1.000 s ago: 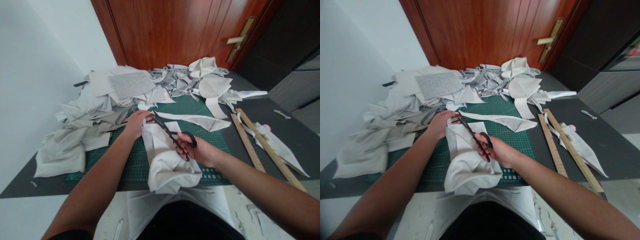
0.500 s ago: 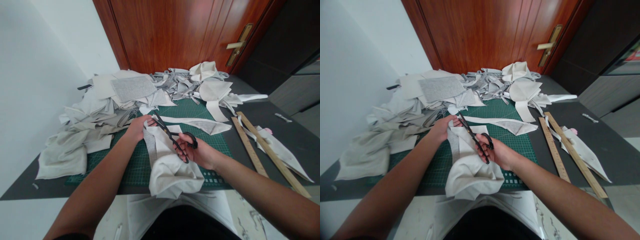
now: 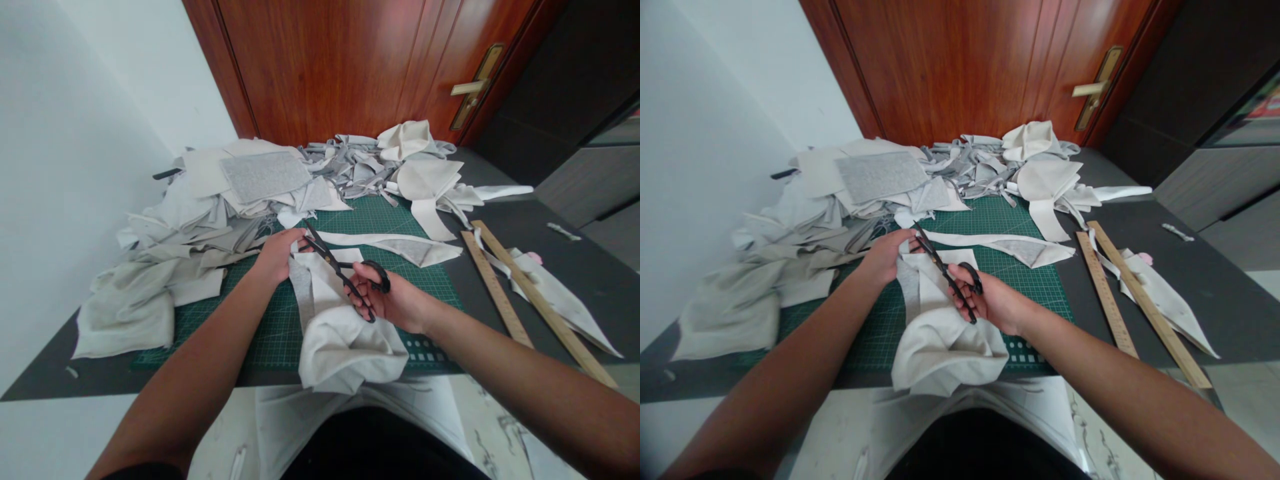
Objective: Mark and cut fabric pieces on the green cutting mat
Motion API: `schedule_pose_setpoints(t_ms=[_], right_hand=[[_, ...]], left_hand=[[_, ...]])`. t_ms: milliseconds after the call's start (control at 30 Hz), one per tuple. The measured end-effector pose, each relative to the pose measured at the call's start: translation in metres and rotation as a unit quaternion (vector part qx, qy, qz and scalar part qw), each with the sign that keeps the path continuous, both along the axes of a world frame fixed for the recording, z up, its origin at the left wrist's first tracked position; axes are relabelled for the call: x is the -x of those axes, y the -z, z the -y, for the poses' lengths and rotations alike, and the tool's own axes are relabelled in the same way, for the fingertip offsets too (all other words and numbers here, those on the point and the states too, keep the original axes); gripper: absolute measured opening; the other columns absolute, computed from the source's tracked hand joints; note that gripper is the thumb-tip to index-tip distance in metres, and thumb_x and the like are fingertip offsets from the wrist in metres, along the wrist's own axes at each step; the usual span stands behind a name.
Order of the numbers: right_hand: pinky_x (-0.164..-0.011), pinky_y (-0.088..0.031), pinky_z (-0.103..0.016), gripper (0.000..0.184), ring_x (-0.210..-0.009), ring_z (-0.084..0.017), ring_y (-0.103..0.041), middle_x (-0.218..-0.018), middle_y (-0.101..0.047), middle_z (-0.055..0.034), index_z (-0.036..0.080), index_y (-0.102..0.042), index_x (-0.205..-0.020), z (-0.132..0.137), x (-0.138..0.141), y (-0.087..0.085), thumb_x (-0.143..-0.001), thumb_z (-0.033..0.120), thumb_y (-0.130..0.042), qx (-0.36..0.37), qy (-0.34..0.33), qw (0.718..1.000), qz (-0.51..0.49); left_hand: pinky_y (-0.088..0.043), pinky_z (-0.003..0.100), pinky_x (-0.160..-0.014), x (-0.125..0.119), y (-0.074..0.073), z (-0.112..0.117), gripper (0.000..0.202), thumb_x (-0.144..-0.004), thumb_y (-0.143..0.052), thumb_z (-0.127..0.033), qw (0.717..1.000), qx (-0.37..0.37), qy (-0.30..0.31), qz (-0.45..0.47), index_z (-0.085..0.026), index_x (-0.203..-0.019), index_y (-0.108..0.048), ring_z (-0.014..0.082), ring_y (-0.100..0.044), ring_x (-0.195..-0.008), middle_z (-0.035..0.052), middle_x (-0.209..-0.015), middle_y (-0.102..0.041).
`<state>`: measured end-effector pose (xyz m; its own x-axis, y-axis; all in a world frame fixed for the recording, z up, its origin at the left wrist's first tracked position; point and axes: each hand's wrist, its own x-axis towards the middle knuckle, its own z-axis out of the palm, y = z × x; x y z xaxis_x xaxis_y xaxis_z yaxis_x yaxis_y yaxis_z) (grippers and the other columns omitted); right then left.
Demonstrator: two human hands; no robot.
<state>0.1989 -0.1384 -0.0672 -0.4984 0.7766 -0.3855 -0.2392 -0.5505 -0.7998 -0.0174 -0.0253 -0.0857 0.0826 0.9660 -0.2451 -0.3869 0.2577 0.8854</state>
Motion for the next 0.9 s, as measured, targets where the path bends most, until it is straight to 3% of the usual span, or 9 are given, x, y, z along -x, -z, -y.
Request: schedule_pose_setpoints(t_ms=[567,767,900], right_hand=[[-0.049,-0.039,-0.023,0.059,-0.052,-0.010,-0.047,-0.063,-0.056,0.0018,0.016,-0.066,-0.079,-0.0023,0.0008,0.0019,-0.071,0.073,-0.076,0.002,0.001,1.000,-0.001],[-0.049,-0.038,-0.022,0.060,-0.053,-0.010,-0.047,-0.063,-0.055,0.0014,0.015,-0.067,-0.080,-0.0004,0.0009,0.0015,-0.071,0.074,-0.076,0.004,-0.002,1.000,-0.014],[-0.050,-0.039,-0.023,0.059,-0.053,-0.010,-0.047,-0.063,-0.055,0.0011,0.014,-0.068,-0.082,0.0003,-0.0005,-0.0019,-0.074,0.072,-0.075,0.016,-0.008,0.999,-0.041]], left_hand=[[-0.058,0.032,-0.061,-0.0053,0.0031,0.0031,0.026,-0.062,-0.085,-0.022,0.998,-0.006,-0.008,-0.055,-0.016,-0.074,-0.063,0.0180,-0.068,-0.061,0.0055,-0.073,-0.074],[-0.050,0.026,-0.053,-0.0070,0.0013,0.0036,0.035,-0.055,-0.087,-0.022,0.999,-0.038,-0.013,-0.019,-0.018,-0.064,-0.053,0.0118,-0.062,-0.058,0.0037,-0.093,-0.077],[-0.042,0.023,-0.048,-0.0054,0.0012,0.0036,0.031,-0.060,-0.085,-0.028,0.999,-0.038,-0.002,-0.036,-0.019,-0.067,-0.056,0.0091,-0.052,-0.050,-0.0035,-0.065,-0.064]])
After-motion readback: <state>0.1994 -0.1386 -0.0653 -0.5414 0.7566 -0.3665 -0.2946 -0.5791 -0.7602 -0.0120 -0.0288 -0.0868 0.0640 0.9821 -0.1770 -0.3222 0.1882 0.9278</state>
